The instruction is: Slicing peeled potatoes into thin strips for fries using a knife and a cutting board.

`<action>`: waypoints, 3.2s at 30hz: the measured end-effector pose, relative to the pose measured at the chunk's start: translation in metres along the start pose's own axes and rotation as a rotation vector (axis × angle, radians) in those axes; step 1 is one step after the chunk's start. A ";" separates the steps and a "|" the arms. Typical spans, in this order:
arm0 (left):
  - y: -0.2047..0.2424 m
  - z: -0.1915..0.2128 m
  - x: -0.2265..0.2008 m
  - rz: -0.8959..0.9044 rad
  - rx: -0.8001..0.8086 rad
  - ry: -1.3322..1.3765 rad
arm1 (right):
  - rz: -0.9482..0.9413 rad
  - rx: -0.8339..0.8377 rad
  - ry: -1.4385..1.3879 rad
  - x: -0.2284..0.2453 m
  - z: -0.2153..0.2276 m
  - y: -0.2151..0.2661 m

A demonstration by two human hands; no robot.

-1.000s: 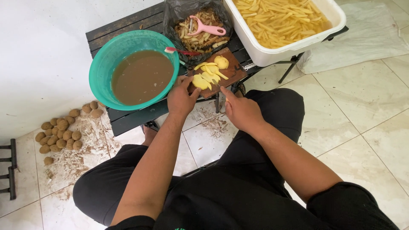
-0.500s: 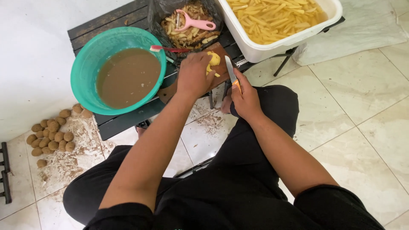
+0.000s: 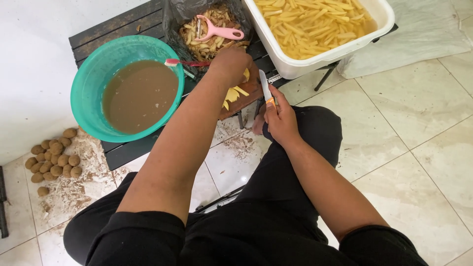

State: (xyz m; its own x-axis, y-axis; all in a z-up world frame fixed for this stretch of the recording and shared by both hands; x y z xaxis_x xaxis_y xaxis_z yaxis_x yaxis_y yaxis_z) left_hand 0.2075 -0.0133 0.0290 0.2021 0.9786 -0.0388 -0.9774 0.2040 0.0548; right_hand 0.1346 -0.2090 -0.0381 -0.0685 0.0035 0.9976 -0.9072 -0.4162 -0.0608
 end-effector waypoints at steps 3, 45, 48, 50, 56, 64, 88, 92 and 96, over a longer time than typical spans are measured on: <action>-0.010 -0.011 0.021 -0.053 -0.144 0.069 | -0.038 -0.009 0.033 0.003 0.000 -0.002; 0.170 -0.048 0.005 0.620 -0.539 0.749 | 0.355 0.233 1.151 0.021 -0.084 0.011; 0.163 -0.057 0.010 0.602 -0.509 0.649 | 0.334 0.258 1.095 0.022 -0.081 0.009; 0.161 -0.058 0.011 0.592 -0.513 0.647 | 0.344 0.260 1.113 0.024 -0.078 0.009; 0.157 -0.059 0.018 0.574 -0.549 0.811 | 0.334 0.247 1.057 0.023 -0.081 0.014; 0.152 -0.046 0.013 0.496 -0.576 0.672 | 0.340 0.203 1.055 0.028 -0.078 0.014; 0.157 -0.065 0.019 0.405 -0.558 0.543 | 0.399 0.375 1.298 0.011 -0.111 -0.012; 0.158 -0.064 0.017 0.422 -0.551 0.544 | 0.477 0.321 1.296 0.007 -0.108 0.008; 0.159 -0.066 0.020 0.444 -0.556 0.592 | 0.492 0.304 1.311 0.015 -0.100 0.025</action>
State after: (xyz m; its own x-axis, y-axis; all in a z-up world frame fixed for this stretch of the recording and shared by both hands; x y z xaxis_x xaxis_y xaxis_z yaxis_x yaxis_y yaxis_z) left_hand 0.0522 0.0368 -0.0294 -0.1129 0.7596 -0.6405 -0.8777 -0.3784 -0.2940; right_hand 0.0692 -0.1281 -0.0273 -0.8224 0.5565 0.1179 -0.5684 -0.7958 -0.2089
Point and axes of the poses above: each hand's wrist, its own y-axis away from the middle knuckle, its own z-axis out of the back of the hand, x = y × z, the point moved 4 cm from there along -y, towards the middle knuckle, and after that the axes turned 1 degree about -z, right-handed, at the moved point
